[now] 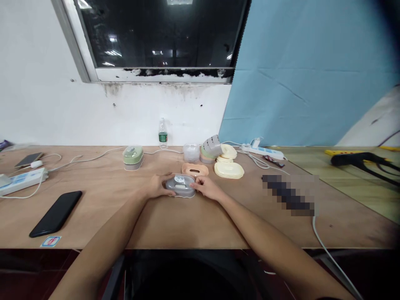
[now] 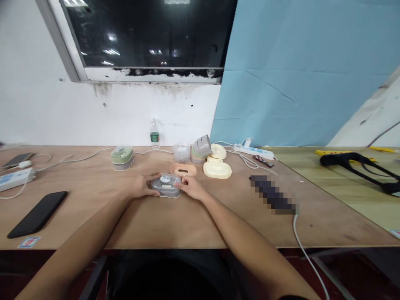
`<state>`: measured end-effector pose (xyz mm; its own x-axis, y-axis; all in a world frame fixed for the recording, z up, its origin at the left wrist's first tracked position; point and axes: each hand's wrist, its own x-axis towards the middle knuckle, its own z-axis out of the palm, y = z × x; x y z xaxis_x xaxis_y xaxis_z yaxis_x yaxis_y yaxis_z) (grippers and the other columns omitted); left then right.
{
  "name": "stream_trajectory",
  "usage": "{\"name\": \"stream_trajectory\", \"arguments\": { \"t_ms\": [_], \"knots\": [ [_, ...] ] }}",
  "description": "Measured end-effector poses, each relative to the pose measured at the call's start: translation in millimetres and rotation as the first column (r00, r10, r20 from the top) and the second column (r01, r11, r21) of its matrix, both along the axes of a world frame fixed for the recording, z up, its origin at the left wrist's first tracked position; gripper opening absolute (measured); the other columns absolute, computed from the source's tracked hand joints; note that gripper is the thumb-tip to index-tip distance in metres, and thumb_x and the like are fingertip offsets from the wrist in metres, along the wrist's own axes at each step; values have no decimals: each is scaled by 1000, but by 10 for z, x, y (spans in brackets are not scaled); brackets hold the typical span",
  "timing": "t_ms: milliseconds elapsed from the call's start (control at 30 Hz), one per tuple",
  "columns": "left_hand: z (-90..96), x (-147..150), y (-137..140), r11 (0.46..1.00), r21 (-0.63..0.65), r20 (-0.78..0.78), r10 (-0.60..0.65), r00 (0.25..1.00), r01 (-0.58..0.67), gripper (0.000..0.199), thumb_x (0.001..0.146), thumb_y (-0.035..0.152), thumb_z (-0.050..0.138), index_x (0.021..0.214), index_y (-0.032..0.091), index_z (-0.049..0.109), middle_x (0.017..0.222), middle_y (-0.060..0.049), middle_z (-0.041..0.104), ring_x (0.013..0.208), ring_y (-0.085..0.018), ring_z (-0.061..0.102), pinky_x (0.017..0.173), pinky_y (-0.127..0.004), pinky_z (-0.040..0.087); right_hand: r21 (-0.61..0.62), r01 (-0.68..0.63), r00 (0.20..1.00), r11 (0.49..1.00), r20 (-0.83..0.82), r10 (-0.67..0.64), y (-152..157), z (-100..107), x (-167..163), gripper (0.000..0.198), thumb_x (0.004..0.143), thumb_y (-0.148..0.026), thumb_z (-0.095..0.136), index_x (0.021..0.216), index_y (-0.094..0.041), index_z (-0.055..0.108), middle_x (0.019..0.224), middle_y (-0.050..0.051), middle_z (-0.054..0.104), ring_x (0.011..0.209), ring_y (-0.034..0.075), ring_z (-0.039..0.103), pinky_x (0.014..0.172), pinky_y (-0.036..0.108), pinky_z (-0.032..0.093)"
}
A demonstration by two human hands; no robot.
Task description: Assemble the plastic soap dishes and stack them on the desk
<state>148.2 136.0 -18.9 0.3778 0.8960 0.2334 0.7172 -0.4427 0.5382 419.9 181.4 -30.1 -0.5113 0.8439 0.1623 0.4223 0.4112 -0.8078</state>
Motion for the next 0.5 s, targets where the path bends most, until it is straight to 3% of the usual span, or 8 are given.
{"name": "stream_trajectory", "arguments": {
  "t_ms": [100,267,500],
  "knots": [
    [-2,-12,21,994,-109,97,12,995,-2,93,60,60,77,138,19,49,148,-13,41,127,-33,50,103,-41,44,4,3,1000,1000,3,-3,-18,14,-12,50,76,-65,58,62,-20,42,55,-4,50,52,9,41,49,22,28],
    [43,-26,33,964,-264,217,48,975,11,91,61,49,80,140,20,47,140,-10,52,110,-29,61,94,-41,50,-6,-5,1000,1000,-5,5,-15,19,-28,46,79,-63,56,67,-20,45,59,-2,56,54,10,46,51,22,32],
    [42,-12,38,978,-193,148,111,983,-81,91,59,51,80,138,19,49,151,-13,36,115,-30,57,93,-39,50,-16,0,1000,1000,-30,-1,20,-17,-45,43,81,-61,55,71,-20,45,58,-3,57,49,10,46,50,22,33]
  ]
}}
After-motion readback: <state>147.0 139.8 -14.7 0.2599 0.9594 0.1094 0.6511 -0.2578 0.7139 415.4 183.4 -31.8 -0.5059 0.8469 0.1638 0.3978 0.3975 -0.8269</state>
